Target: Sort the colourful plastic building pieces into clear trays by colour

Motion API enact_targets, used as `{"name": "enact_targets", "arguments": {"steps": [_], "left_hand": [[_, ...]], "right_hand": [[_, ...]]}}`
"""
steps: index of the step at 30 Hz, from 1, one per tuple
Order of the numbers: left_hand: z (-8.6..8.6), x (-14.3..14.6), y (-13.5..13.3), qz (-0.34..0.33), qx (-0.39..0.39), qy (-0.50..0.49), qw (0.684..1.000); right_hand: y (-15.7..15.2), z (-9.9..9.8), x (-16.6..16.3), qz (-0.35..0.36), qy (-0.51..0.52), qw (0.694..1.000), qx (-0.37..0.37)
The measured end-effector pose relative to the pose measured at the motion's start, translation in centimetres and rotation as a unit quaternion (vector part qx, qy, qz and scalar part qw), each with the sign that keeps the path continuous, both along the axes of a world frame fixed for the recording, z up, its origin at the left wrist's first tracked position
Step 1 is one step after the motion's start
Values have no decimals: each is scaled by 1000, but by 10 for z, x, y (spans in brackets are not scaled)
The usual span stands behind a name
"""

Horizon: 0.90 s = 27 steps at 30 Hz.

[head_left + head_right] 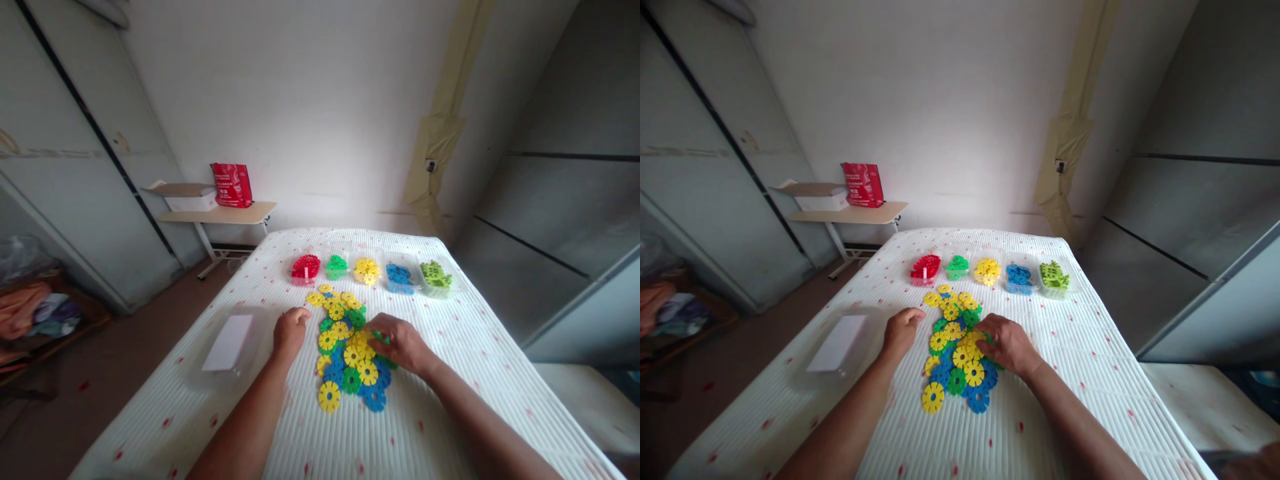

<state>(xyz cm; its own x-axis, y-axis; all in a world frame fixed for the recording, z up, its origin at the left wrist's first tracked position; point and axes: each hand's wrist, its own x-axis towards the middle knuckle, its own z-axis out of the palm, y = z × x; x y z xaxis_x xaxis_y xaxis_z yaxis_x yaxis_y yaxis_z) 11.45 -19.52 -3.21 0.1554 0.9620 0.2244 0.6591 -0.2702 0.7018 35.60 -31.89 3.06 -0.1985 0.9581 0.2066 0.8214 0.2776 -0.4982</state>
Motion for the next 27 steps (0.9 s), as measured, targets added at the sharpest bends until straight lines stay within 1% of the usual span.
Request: {"name": "enact_targets", "arguments": {"steps": [1, 2, 6, 8, 11, 14, 16, 20, 22, 24, 26, 27], "left_hand": [[-1, -1, 2, 4, -5, -11, 1000], [-2, -2, 3, 4, -9, -22, 1000], [-2, -2, 3, 2, -10, -35, 999], [-1, -2, 1, 4, -11, -32, 999], [0, -1, 0, 0, -8, -34, 999], [0, -1, 0, 1, -9, -31, 999], [0, -1, 0, 3, -12, -28, 1000], [0, -1, 1, 6, -15, -25, 1000], [0, 0, 0, 7, -17, -23, 1000], [1, 0, 0, 6, -22, -20, 1000], [3, 0, -1, 6, -26, -17, 1000], [3, 0, -1, 6, -26, -16, 1000]], "right_hand": [[-3, 2, -7, 8, -31, 999, -7], [-5, 4, -14, -1, -66, 998, -16], [-7, -1, -33, -93, -189, 976, -57], [-5, -3, -37, -104, -211, 970, -67], [-2, -5, -37, -112, -214, 968, -70], [0, -7, -29, -128, -193, 971, -65], [0, -8, -20, -146, -160, 976, -39], [1, -8, -2, -179, -73, 980, 52], [1, -7, -1, -157, -51, 984, 70], [2, -5, -7, -120, -57, 989, 59], [3, -3, -17, -97, -98, 990, 31], [4, -2, -22, -97, -127, 987, 16]]}}
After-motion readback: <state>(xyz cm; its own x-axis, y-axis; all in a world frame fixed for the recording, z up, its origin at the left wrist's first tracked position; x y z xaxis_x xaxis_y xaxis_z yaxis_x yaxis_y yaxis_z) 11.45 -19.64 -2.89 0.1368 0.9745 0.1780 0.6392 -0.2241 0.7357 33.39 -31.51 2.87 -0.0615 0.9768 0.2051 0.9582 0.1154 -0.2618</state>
